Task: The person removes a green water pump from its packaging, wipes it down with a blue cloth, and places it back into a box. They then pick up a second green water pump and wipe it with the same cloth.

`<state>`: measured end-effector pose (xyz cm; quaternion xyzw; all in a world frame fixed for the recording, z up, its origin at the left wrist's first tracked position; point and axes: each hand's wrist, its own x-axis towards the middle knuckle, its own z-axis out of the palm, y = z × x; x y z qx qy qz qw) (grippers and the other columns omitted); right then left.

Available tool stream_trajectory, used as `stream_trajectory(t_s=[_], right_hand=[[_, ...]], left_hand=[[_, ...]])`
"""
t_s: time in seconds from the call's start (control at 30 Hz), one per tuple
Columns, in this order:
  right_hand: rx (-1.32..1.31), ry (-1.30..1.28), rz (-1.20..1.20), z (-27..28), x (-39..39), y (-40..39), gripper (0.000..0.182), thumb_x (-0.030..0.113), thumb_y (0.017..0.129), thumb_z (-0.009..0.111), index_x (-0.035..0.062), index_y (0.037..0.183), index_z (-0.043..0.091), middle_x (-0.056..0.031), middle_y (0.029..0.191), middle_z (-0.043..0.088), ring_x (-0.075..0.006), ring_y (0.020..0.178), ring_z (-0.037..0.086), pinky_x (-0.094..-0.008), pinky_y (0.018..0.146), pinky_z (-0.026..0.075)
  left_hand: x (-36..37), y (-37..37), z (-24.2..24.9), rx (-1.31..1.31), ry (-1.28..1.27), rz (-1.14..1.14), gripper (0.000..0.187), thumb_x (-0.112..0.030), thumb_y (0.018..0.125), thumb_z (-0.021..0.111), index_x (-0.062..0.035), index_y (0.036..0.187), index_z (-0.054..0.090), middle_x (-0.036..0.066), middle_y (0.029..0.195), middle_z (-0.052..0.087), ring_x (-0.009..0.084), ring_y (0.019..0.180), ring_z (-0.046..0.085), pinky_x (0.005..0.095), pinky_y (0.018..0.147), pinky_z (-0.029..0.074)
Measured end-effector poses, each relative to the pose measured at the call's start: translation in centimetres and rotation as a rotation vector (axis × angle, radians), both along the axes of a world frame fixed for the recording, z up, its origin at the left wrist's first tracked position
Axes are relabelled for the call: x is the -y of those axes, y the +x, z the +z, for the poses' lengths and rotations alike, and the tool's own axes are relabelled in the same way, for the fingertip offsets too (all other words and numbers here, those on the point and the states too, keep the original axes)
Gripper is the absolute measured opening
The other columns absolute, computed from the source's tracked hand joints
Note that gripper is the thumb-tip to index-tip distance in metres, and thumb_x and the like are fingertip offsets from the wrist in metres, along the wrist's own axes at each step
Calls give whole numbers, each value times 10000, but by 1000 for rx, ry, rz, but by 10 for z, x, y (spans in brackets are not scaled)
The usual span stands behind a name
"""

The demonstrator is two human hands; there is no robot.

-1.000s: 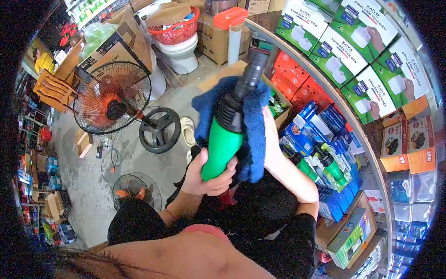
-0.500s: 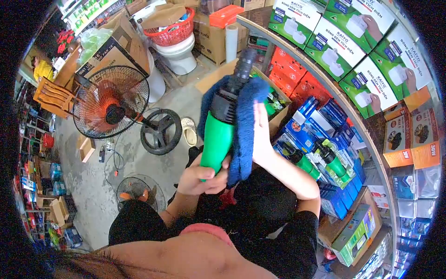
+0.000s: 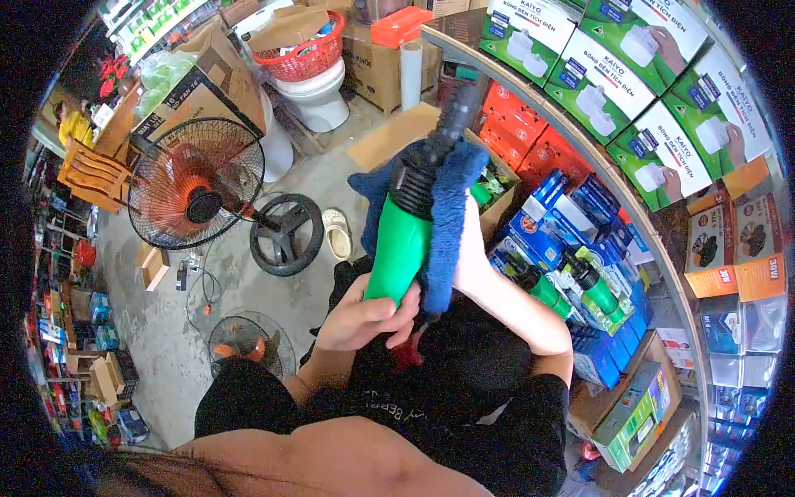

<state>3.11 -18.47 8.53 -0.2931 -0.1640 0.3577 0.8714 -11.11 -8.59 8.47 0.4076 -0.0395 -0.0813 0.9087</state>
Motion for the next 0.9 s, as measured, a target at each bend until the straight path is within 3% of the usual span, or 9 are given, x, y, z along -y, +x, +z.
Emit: stream_trajectory(t_s=[0.23, 0.27, 0.37, 0.4, 0.47, 0.53, 0.63, 0.8, 0.9], right_hand=[[234, -168, -159, 22, 18, -12, 433, 392, 826, 627, 78, 1109, 535, -55, 978, 603, -171, 865, 584, -332, 786, 483], [234, -166, -160, 28, 16, -14, 433, 392, 826, 627, 78, 1109, 535, -55, 978, 603, -171, 865, 584, -332, 786, 483], [115, -132, -145, 34, 4, -5, 429, 425, 867, 581, 70, 1103, 535, -52, 946, 604, -167, 818, 582, -327, 736, 487], [90, -32, -90, 36, 3, -1, 384, 410, 904, 529, 66, 1076, 542, -52, 908, 607, -165, 770, 582, -324, 701, 490], [299, -192, -350, 34, 6, 2, 353, 388, 923, 502, 56, 1030, 556, -46, 878, 611, -151, 741, 578, -320, 680, 490], [190, -202, -345, 36, 4, 3, 338, 375, 923, 508, 53, 1010, 561, -41, 877, 612, -142, 740, 575, -313, 679, 489], [78, -199, -346, 38, 0, 3, 323, 362, 922, 514, 50, 989, 566, -35, 875, 614, -132, 740, 571, -305, 678, 487], [61, -206, -354, 38, 11, 2, 317, 357, 923, 515, 51, 986, 567, -34, 874, 613, -129, 740, 570, -302, 679, 485], [42, -206, -357, 49, -65, 30, 313, 354, 923, 515, 51, 984, 568, -33, 873, 613, -128, 740, 570, -300, 679, 484]], left_hand=[[-16, 6, -25, -44, -712, -592, 275, -264, 839, 604, -38, 956, 499, -15, 611, 428, 68, 439, 379, 245, 432, 372], [-15, 4, -21, -45, -710, -592, 275, -264, 839, 604, -38, 956, 499, -15, 611, 428, 68, 439, 379, 245, 432, 372], [0, -3, 2, -45, -121, -207, 347, -142, 869, 593, -41, 1163, 440, 68, 850, 525, 97, 494, 471, 253, 488, 428], [5, -2, 3, -43, -121, -212, 347, -142, 869, 593, -41, 1163, 440, 68, 850, 525, 97, 494, 471, 253, 488, 428], [13, -1, 4, 4, 76, 48, 386, -78, 850, 619, -30, 1180, 423, 72, 861, 533, 113, 552, 520, 250, 524, 439], [12, 2, -3, 19, -67, 24, 410, -50, 831, 642, -32, 1179, 426, 59, 846, 532, 115, 582, 537, 240, 535, 431], [5, 1, -9, -17, -15, -70, 386, -111, 851, 629, -32, 1171, 428, 34, 746, 511, 117, 556, 513, 242, 507, 412], [-6, -2, -25, 5, -489, -315, 505, -462, 904, 514, -52, 1189, 437, -29, 572, 375, 87, 454, 367, 237, 441, 354], [-7, -3, -27, 13, -607, -325, 563, -535, 902, 471, -58, 1199, 429, -34, 570, 373, 73, 432, 339, 238, 416, 348]])
